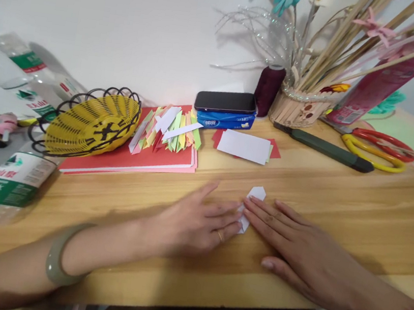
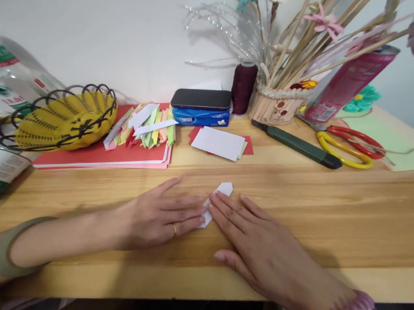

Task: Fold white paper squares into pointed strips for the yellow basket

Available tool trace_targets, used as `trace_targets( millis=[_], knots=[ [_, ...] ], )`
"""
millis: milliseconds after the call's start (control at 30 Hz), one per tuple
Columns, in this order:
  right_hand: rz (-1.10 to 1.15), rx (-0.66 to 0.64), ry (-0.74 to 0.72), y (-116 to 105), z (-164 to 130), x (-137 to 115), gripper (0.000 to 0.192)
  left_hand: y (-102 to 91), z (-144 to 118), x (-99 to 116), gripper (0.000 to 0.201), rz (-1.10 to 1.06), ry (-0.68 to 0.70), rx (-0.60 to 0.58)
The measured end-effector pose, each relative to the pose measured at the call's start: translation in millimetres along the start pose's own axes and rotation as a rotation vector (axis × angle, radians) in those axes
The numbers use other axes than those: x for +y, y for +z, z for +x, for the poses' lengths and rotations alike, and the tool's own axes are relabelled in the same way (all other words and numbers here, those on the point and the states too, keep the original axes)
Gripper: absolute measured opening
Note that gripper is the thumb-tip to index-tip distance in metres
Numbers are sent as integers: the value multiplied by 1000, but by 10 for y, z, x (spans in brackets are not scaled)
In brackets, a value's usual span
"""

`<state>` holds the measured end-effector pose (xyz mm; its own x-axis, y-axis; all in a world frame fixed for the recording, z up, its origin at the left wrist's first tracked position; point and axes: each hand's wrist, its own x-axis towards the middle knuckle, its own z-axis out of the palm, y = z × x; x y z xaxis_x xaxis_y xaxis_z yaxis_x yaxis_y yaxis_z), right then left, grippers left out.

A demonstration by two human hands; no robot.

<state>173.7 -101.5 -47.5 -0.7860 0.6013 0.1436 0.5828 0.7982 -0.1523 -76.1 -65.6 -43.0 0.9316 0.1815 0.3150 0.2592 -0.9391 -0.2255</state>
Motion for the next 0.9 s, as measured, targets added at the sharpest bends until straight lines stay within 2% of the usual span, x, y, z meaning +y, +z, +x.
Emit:
trace_targets(
  millis=[200, 367, 500, 667, 900],
  knots=[
    [9, -8, 7, -18, 28, 1, 67, -81, 113, 168, 31, 66, -93, 32],
    [36, 1, 28, -23, 38, 19, 62, -101, 145, 285, 29, 162, -63, -7],
    [27, -31, 56, -53, 32, 88, 57, -124, 140, 293, 31, 173, -26, -47],
    [-48, 5, 136, -64, -3, 198, 55, -130, 141, 283, 31, 172, -2, -63],
    [-30, -16, 155, -76, -16, 205, 56, -57, 114, 314, 28, 160, -64, 4]
  ],
)
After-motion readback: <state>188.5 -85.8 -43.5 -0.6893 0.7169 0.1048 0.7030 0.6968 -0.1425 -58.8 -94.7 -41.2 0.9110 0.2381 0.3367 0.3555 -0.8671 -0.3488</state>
